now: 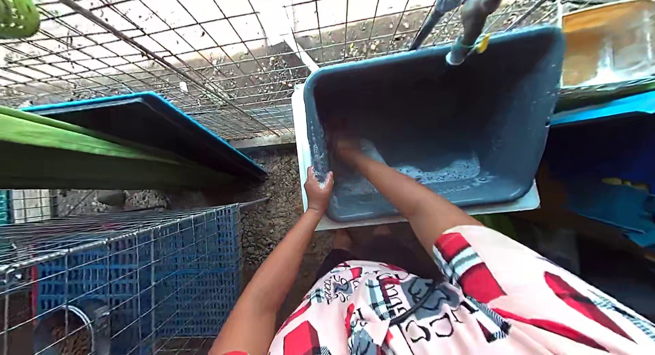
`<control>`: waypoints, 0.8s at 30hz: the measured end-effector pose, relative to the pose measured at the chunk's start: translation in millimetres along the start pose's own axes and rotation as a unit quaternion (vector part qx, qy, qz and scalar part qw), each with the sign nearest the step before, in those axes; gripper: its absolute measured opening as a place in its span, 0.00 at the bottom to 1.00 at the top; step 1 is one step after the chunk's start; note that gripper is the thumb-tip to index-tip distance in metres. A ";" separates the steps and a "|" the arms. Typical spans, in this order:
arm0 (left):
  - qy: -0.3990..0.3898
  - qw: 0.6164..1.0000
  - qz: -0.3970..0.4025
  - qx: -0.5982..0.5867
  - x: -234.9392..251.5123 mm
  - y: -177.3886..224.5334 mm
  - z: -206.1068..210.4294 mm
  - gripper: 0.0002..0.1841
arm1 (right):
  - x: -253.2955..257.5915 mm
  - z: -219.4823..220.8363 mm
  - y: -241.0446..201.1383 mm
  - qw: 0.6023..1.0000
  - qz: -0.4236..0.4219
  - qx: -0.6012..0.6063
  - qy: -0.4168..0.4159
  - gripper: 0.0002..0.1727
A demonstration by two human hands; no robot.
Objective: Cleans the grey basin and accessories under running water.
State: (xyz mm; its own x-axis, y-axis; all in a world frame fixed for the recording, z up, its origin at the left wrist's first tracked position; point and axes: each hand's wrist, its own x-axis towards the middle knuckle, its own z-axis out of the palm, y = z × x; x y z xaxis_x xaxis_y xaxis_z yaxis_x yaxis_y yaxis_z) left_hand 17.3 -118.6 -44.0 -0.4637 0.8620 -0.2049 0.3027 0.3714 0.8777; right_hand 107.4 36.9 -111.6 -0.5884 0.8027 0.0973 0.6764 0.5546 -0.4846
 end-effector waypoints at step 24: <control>0.035 0.999 0.004 0.007 -3.2 5.2 6.8 0.33 | 11.4 -13.4 28.5 0.995 -0.016 0.097 0.029 0.29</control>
State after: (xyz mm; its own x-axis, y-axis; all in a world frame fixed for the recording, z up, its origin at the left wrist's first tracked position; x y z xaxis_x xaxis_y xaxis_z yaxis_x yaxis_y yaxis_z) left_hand 26.1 -117.0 -41.7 -0.5186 0.8388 -0.1656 0.3182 0.3691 0.8732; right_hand 125.9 64.9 -112.6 -0.5786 0.7992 0.1626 0.5558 0.5323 -0.6386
